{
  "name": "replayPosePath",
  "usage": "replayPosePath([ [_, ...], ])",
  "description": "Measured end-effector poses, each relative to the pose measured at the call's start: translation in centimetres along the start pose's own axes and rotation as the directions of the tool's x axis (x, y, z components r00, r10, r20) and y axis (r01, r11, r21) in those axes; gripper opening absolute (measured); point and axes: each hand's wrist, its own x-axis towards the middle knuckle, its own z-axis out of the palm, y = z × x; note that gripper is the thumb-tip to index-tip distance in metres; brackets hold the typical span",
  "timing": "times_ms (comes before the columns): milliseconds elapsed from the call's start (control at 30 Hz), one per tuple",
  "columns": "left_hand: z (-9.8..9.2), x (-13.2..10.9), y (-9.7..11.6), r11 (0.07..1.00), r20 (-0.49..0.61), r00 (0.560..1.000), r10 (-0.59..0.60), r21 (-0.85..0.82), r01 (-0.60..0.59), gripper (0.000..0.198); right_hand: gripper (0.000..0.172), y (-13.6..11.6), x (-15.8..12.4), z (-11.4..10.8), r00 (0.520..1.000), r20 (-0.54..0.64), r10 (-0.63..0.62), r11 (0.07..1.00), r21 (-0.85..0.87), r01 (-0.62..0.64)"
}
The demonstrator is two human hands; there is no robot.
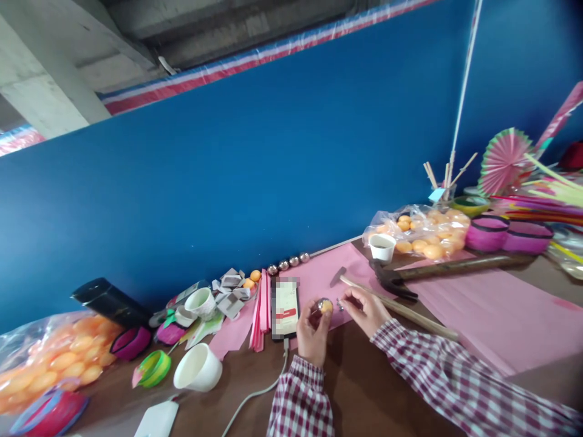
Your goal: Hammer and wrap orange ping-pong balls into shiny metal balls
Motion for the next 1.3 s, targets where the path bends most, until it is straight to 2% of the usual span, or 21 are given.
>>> replayPosePath([
  [200, 0.2, -0.1, 0.4, 0.999, 0.028, 1.000, -0.008, 0.037, 0.007, 0.041, 0.019, -0.2, -0.2, 0.3, 0.999, 0.034, 0.038, 0.989, 0.142, -0.043],
  [267, 0.3, -0.1, 0.5, 0.998, 0.018, 1.000, 0.003, 0.067, -0.004, 0.041, 0.023, 0.1, 0.0, 0.4, 0.990, 0.088, 0.108, 0.963, 0.239, -0.126],
  [367, 0.4, -0.1, 0.7, 0.996, 0.016, 1.000, 0.007, 0.092, -0.008, 0.039, 0.027, 0.5, 0.3, 0.6, 0.957, 0.170, 0.235, 0.876, 0.390, -0.284],
  [433, 0.4, -0.1, 0.8, 0.995, 0.023, 1.000, 0.010, 0.103, -0.012, 0.038, 0.027, 0.6, 0.3, 0.6, 0.945, 0.181, 0.273, 0.842, 0.431, -0.326],
  [600, 0.5, -0.2, 0.8, 0.995, 0.035, 0.999, 0.000, 0.100, -0.003, 0.037, 0.022, 0.2, 0.3, 0.5, 0.950, 0.177, 0.255, 0.859, 0.409, -0.307],
  [733, 0.5, -0.3, 0.7, 0.997, 0.026, 0.999, -0.023, 0.081, 0.021, 0.038, 0.016, 0.2, 0.3, 0.3, 0.970, 0.166, 0.179, 0.929, 0.297, -0.222],
  [867, 0.6, -0.3, 0.6, 0.997, 0.058, 0.998, 0.010, 0.079, -0.015, 0.035, 0.012, 0.3, 0.3, 0.3, 0.986, 0.121, 0.115, 0.963, 0.230, -0.141],
  [1000, 0.6, -0.4, 0.9, 0.995, 0.090, 0.994, 0.057, 0.072, -0.064, 0.032, 0.014, -0.1, 0.2, 0.3, 0.973, 0.175, 0.150, 0.944, 0.269, -0.193],
  [1133, 0.7, -0.4, 1.1, 0.994, 0.071, 0.995, 0.066, 0.086, -0.072, 0.032, 0.016, -0.5, 0.2, 0.2, 0.958, 0.212, 0.195, 0.928, 0.276, -0.250],
  [1300, 0.7, -0.5, 1.1, 0.991, 0.070, 0.995, 0.075, 0.102, -0.082, 0.031, 0.015, -0.1, 0.3, 0.2, 0.963, 0.199, 0.181, 0.934, 0.271, -0.232],
])
